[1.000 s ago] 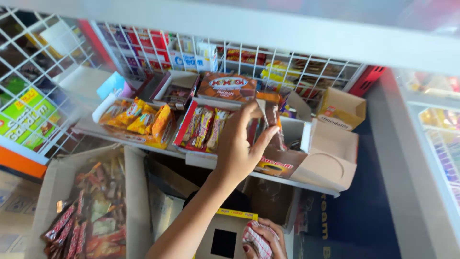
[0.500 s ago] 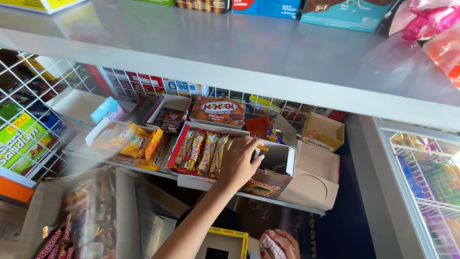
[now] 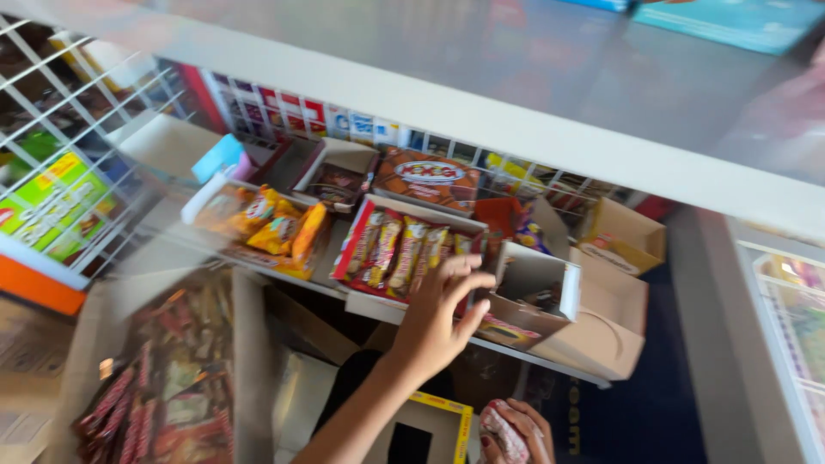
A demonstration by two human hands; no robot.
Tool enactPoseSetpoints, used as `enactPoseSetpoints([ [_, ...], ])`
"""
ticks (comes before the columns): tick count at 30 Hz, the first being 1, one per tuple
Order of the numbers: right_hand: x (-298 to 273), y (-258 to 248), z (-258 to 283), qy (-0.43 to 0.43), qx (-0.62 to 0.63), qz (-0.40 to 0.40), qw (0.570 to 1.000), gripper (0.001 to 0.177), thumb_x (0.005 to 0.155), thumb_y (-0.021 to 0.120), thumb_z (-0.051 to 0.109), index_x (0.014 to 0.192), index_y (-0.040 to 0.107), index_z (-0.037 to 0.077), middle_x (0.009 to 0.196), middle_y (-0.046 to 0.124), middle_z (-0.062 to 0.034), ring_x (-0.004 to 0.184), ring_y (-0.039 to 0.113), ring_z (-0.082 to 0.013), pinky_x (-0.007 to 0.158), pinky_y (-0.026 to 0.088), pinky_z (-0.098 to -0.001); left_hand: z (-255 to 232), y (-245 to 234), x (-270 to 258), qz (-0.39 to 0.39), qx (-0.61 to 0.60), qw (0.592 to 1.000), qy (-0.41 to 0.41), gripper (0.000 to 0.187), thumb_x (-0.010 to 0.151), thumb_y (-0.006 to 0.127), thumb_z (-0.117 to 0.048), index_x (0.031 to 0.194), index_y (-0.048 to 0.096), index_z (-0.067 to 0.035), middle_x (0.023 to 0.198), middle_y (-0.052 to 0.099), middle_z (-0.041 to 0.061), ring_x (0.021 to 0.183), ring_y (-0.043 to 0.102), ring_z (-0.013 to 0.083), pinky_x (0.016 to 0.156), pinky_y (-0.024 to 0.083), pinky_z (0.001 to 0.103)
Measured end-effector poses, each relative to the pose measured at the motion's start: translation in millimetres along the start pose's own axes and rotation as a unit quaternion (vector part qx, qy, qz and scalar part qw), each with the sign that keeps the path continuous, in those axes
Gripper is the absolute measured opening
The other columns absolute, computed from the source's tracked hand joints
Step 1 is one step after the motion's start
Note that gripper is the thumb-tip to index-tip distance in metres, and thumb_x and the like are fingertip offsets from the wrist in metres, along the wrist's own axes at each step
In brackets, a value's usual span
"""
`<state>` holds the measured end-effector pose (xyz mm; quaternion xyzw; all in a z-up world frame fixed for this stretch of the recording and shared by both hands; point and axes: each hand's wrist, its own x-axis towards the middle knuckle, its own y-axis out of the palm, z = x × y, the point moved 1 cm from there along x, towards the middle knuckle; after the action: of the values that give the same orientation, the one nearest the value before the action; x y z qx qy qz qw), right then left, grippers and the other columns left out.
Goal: The person sits on the floor and wipes chocolate bars with a cloth. They pick up individual bars from a cardboard box, wipe them, and place them into a display box on a shelf.
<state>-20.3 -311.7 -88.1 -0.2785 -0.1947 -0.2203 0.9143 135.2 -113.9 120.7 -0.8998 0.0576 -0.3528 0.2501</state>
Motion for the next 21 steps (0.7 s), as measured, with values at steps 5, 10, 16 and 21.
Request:
enactPoseSetpoints([
  [5,18,11,-10,-0.240,-0.032,0.038,0.970,0.032,0.070,0.081,0.015,0.100,0.071,0.010,0.111,0.071,-0.0107,0.108,0.069,-0.0312,0.102,0.056,-0.0423,4,-55,-101,-0.054,-0.048,0.995,-0.073,0.023,0.093,0.073,-0.009,0.115,0.069,-0.011,0.128,0.067,0.010,0.123,0.062,0.0288,0.105,0.048,0.042],
  [10,10,66,69,-0.113,0.016,0.089,0.989,0.042,0.071,0.082,0.015,0.110,0.071,0.007,0.118,0.071,-0.0130,0.115,0.067,-0.0302,0.105,0.053,-0.0405,66,-123,-205,-0.109,-0.001,0.976,-0.190,0.019,0.093,0.070,-0.007,0.112,0.071,-0.008,0.122,0.070,0.012,0.120,0.066,0.0299,0.103,0.051,0.041],
  [16,15,106,180,-0.048,0.062,0.158,0.984,0.046,0.071,0.082,0.014,0.115,0.073,0.008,0.124,0.069,-0.0142,0.120,0.067,-0.0273,0.106,0.053,-0.0388,157,-226,-293,-0.086,0.232,0.908,-0.337,0.031,0.083,0.075,-0.011,0.113,0.070,-0.007,0.118,0.071,0.015,0.112,0.066,0.0335,0.098,0.051,0.044],
  [21,9,121,200,-0.043,0.106,0.225,0.968,0.048,0.067,0.085,0.014,0.113,0.073,0.008,0.124,0.068,-0.0152,0.119,0.067,-0.0269,0.101,0.053,-0.0396,258,-246,-310,-0.116,0.206,0.867,-0.438,0.040,0.088,0.077,-0.019,0.125,0.067,-0.009,0.110,0.069,0.016,0.101,0.068,0.0313,0.090,0.055,0.043],
])
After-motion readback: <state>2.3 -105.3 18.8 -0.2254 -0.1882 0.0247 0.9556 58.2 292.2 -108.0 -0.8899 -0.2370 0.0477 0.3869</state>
